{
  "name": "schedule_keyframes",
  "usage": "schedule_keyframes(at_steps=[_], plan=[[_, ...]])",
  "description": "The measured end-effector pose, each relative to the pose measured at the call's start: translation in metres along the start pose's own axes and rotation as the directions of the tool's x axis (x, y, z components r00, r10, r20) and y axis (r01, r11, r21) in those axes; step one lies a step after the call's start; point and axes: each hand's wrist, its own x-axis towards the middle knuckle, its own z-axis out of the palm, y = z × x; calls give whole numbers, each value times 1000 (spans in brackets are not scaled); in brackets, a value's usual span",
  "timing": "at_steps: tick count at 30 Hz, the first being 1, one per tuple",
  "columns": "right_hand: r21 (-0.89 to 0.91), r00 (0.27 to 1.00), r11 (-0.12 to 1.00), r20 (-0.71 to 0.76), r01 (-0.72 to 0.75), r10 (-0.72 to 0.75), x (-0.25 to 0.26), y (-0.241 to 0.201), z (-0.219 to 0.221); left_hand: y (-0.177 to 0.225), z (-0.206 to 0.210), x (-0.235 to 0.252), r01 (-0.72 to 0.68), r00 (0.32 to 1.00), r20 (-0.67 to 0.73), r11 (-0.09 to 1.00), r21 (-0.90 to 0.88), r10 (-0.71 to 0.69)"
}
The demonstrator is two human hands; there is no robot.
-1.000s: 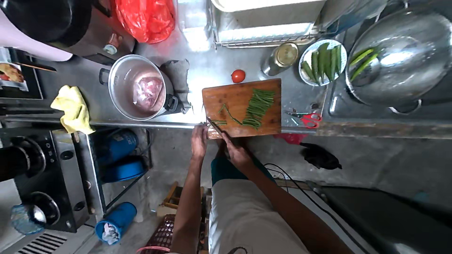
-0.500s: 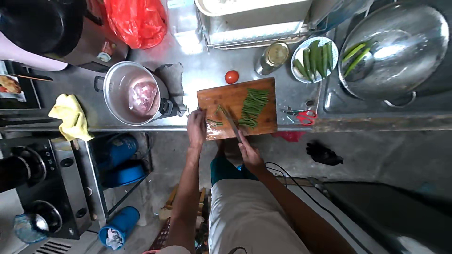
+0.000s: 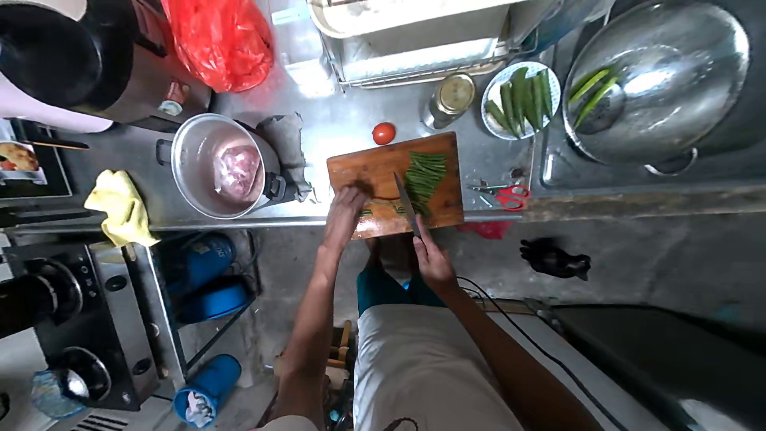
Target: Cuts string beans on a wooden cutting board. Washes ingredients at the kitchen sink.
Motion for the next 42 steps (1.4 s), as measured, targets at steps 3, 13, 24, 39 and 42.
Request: schedule_keyframes(at_steps=[3,13,24,39,42], plan=[[7,998,998,16,60,-60,-3,-1,3,5,13,-45,136,986,-78,984,-113,-145],[-84,931,959,274,272,-240,-23,-10,38,2,60,-91,411,806,-318,858,-309,-500],[-435,857,896,492,90,152,-16,-48,40,0,55,-92,424,814,-268,842,-334,-516],[-43,951,981,259,188,-171,-9,-14,37,-35,26,-89,461,751,-354,827,-322,-557],[-12,970,983,164,184,-180,-5,-10,24,-31,14,-78,439,805,-343,874,-208,-485]])
